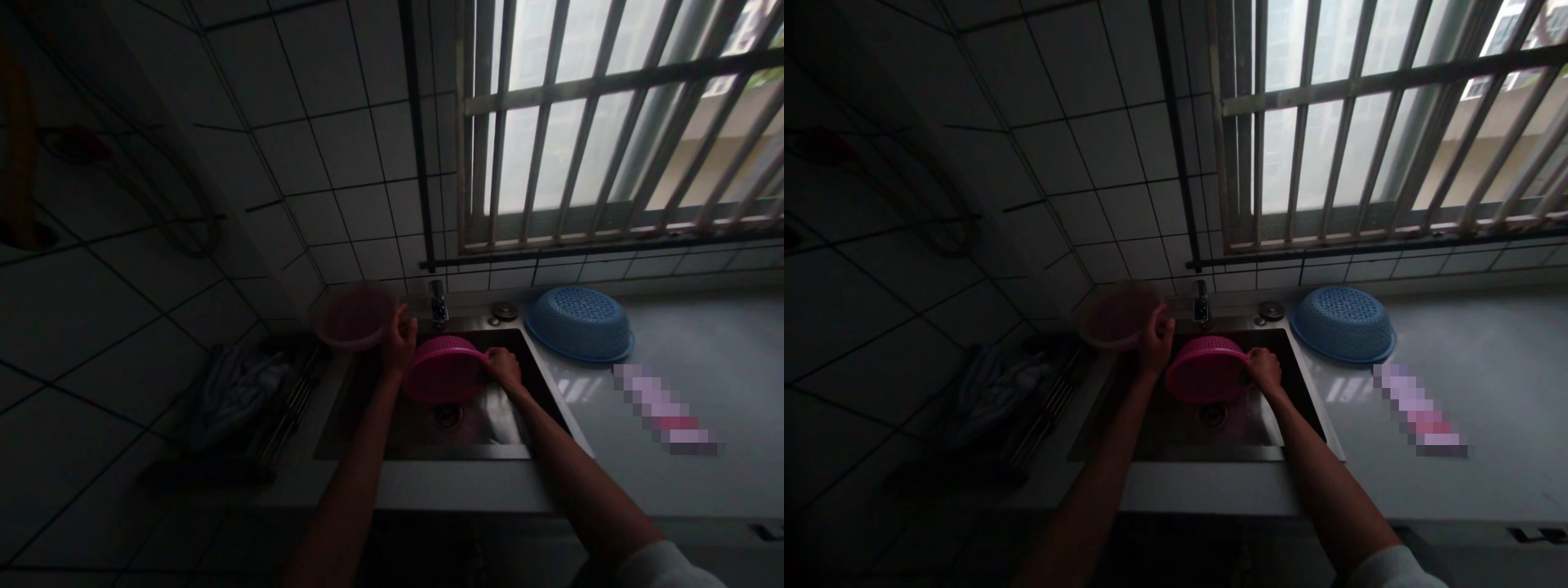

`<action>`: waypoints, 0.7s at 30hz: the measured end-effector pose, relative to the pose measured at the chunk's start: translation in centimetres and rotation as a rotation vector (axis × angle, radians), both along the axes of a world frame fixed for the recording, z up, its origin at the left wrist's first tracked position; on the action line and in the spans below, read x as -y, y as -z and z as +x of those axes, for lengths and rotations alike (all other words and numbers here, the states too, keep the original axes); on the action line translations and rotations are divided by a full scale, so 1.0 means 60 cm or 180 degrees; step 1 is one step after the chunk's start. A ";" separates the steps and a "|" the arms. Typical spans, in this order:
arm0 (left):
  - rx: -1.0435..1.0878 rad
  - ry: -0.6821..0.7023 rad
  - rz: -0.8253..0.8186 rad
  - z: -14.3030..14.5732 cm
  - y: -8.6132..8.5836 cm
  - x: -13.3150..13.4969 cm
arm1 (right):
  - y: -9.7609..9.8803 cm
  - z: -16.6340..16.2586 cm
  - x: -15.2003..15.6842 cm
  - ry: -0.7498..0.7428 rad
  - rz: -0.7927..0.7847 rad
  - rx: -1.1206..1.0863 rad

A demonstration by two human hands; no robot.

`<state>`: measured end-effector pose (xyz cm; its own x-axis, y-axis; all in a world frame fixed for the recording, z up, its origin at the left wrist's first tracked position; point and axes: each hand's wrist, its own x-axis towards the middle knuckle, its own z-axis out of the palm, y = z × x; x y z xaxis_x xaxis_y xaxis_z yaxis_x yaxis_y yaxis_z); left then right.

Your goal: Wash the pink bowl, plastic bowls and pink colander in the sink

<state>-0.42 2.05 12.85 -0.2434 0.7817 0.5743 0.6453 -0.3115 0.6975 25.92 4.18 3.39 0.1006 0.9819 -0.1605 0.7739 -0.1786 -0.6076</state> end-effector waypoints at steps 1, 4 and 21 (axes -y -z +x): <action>-0.0198 0.0103 0.0106 0.007 -0.022 -0.020 | 0.001 -0.001 0.000 -0.0014 0.0013 -0.0015; -0.0863 0.0542 0.0119 0.026 -0.070 -0.080 | 0.004 -0.001 0.000 -0.0049 0.0017 -0.0055; -0.1444 0.0786 -0.0622 0.064 -0.111 -0.182 | -0.002 -0.001 -0.001 -0.0213 -0.0055 0.0143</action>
